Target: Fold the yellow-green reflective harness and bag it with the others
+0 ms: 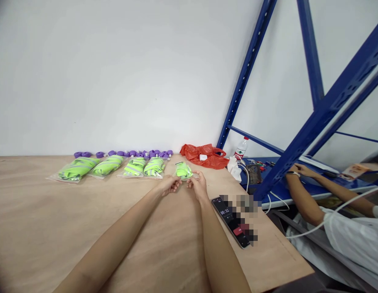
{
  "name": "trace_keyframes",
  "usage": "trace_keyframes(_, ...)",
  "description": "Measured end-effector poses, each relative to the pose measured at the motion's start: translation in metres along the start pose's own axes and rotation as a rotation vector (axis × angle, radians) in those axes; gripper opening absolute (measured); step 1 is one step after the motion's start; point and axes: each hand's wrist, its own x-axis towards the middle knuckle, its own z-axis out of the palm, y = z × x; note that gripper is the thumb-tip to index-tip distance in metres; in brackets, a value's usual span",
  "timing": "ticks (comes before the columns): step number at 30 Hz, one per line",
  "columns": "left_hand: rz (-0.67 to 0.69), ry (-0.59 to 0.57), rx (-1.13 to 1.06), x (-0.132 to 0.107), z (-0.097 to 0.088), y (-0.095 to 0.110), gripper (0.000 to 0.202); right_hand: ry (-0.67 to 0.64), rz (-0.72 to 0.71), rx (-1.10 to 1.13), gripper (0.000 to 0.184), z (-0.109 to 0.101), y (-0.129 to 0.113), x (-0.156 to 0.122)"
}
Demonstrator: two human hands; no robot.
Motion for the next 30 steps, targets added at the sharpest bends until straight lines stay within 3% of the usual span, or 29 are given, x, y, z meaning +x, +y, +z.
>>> trace_keyframes(7,0.067,0.055,0.006,0.002,0.003,-0.005,0.025,-0.028,0.048,0.009,0.053,0.003,0.001,-0.002)
trace_keyframes(25,0.054,0.057,-0.010,-0.004,0.008,-0.002,0.032,-0.012,-0.019,-0.099,0.056,0.006,0.010,0.000)
trace_keyframes(30,0.073,0.081,-0.026,-0.001,0.009,-0.004,0.021,-0.005,-0.041,-0.090,0.055,0.006,0.011,0.000)
